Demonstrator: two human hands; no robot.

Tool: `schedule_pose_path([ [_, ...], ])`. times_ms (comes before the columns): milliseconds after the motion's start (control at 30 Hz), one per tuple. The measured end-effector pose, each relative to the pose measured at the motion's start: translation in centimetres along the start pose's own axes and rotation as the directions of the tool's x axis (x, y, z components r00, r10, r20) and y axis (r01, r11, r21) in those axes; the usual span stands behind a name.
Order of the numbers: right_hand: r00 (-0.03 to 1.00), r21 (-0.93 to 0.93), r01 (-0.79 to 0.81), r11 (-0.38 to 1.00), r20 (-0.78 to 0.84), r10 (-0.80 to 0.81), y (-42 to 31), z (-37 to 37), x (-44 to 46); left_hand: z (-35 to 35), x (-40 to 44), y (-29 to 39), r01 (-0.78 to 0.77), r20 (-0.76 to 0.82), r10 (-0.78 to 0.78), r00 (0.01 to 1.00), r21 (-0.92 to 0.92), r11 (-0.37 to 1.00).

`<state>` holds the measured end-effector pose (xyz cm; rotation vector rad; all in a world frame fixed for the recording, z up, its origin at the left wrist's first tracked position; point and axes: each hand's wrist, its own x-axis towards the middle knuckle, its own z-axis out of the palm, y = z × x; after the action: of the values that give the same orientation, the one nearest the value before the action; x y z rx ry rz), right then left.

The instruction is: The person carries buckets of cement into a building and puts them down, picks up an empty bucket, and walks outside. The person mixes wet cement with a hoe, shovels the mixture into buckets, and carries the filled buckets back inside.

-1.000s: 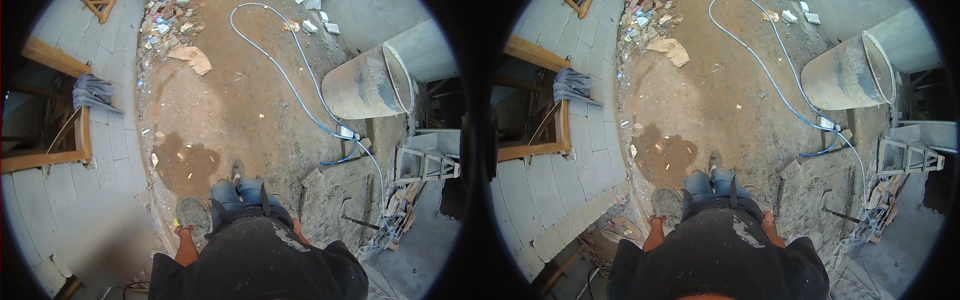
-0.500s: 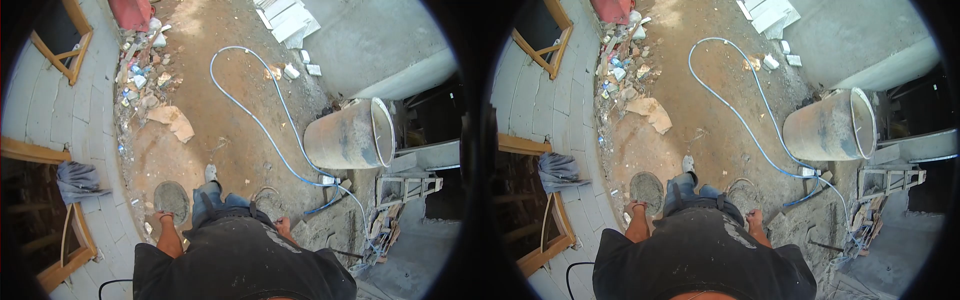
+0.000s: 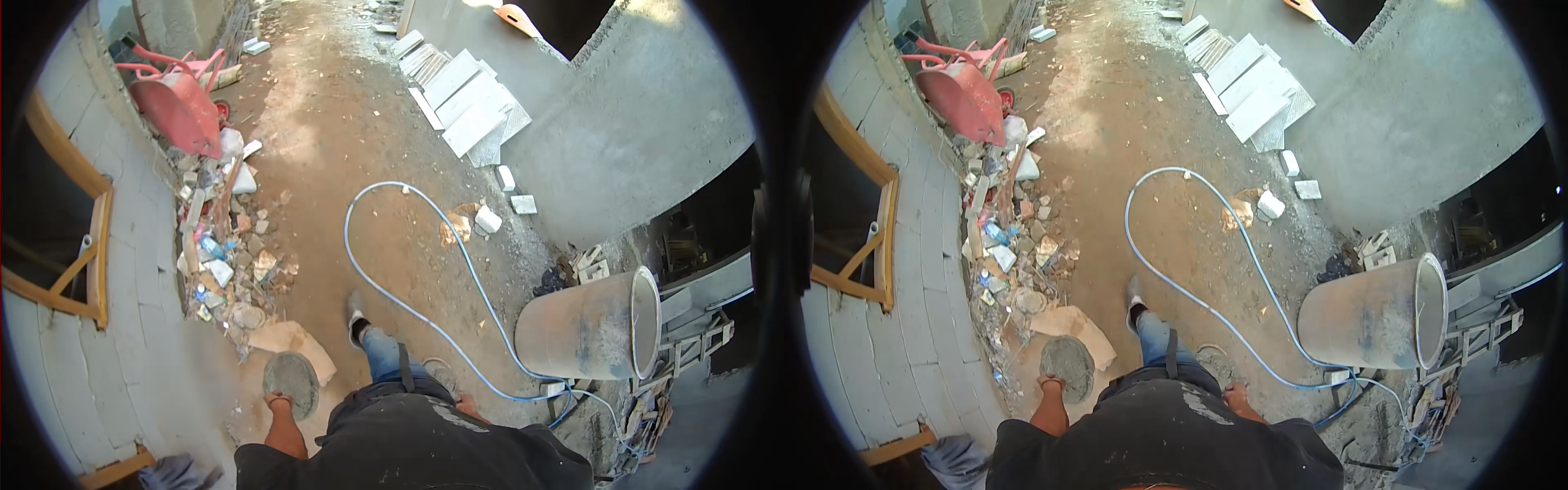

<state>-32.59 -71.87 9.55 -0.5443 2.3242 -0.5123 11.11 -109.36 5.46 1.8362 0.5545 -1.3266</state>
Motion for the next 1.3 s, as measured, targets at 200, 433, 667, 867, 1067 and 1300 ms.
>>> schedule_pose_path([
  [200,0.998,-0.044,-0.033,0.998,-0.056,0.03,-16.4,-1.1,11.1,15.2,-1.3,6.0,0.056,-0.074,-0.046,0.996,0.144,0.988],
  [433,0.923,0.802,-0.3,0.516,0.108,0.37,-29.0,-1.9,26.4,36.3,4.5,9.3,0.066,-0.09,-0.061,0.994,0.055,0.996],
  [667,0.981,0.203,-0.172,0.964,-0.052,0.186,-41.2,-4.1,43.5,59.0,-2.5,15.5,0.032,-0.067,-0.036,0.997,-0.068,0.997],
  [867,0.97,0.576,-0.215,0.789,0.034,0.24,-66.3,-9.0,52.8,75.9,-6.2,22.5,0.02,-0.03,-0.025,0.999,-0.141,0.99],
  [1067,0.976,0.541,-0.217,0.812,0.105,0.191,-77.4,-9.4,65.7,92.5,-6.8,28.5,0.064,-0.071,-0.071,0.995,-0.093,0.994],
  [1300,0.997,0.026,0.043,0.999,0.063,-0.044,-86.0,-6.9,87.3,112.0,-4.3,35.6,0.008,-0.21,-0.028,0.977,-0.095,0.995],
])
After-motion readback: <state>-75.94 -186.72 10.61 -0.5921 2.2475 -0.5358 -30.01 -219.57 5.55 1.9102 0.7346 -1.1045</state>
